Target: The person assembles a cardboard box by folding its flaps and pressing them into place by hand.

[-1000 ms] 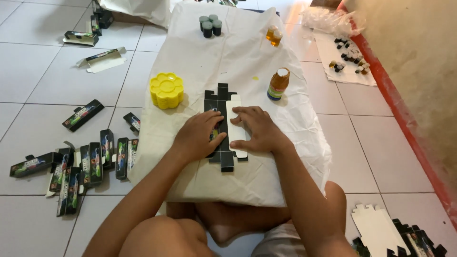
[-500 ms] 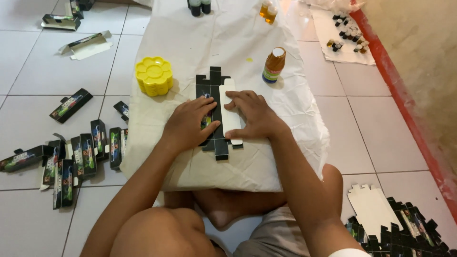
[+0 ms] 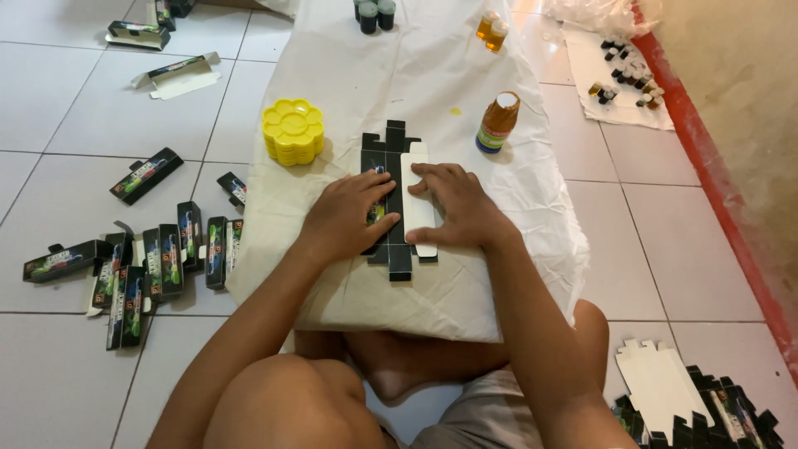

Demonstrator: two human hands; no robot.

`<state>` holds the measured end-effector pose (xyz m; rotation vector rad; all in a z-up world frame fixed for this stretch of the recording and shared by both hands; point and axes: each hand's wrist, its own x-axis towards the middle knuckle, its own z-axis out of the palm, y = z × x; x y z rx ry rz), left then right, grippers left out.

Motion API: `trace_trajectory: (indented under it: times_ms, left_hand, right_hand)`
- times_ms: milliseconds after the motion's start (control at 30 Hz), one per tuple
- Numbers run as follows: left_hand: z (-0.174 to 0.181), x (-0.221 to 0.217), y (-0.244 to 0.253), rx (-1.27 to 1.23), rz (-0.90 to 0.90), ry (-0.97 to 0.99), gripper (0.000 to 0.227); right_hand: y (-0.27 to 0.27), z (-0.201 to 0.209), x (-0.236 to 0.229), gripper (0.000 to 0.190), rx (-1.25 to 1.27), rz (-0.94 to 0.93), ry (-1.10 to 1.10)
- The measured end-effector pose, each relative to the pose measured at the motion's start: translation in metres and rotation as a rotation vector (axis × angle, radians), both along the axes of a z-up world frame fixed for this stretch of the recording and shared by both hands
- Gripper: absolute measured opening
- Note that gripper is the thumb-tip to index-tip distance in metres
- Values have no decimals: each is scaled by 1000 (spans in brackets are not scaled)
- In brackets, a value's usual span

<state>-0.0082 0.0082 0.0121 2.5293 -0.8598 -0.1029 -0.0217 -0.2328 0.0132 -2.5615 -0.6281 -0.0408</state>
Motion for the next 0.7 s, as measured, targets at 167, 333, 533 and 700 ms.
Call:
trace_trajectory:
  times_ms: [167, 333, 533, 700]
  left_hand:
    - [-3, 1, 0, -10, -1, 3, 58]
    - [-7, 2, 1, -14, -6, -8, 59]
    - [0, 3, 1, 8, -21, -24, 59]
    - [3, -1, 3, 45, -48, 24, 72]
  right_hand:
    - [-1, -3, 0, 64, 30, -13, -11]
    - [-1, -4, 1, 88, -4, 0, -4]
    - [0, -1, 3, 52, 26, -47, -4]
    - [1, 1, -2, 84, -15, -19, 4]
